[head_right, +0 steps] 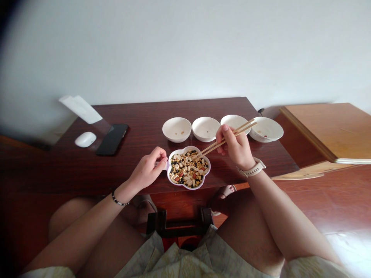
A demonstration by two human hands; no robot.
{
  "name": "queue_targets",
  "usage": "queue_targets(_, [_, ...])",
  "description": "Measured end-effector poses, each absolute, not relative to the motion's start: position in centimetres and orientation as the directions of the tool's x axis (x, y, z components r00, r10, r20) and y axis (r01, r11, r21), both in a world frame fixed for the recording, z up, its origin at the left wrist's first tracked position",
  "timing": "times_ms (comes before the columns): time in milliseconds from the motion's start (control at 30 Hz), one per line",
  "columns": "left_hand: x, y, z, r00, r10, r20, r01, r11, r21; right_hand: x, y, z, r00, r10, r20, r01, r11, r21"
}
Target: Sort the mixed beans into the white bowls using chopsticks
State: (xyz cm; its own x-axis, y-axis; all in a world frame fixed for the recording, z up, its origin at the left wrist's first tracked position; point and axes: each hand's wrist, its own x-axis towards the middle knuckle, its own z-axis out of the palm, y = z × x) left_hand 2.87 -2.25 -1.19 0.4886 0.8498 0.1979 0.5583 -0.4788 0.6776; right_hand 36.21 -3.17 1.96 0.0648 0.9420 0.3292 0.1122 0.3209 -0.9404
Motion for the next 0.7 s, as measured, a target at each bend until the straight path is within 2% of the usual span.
queue_targets(700, [3.0,-2.3,-0.9,0.49,0.848,0.202,0.562,-0.484,0.67,35.0,-3.7,2.3,-0.001,0.963,0.271,0.055,0.27,-0.961])
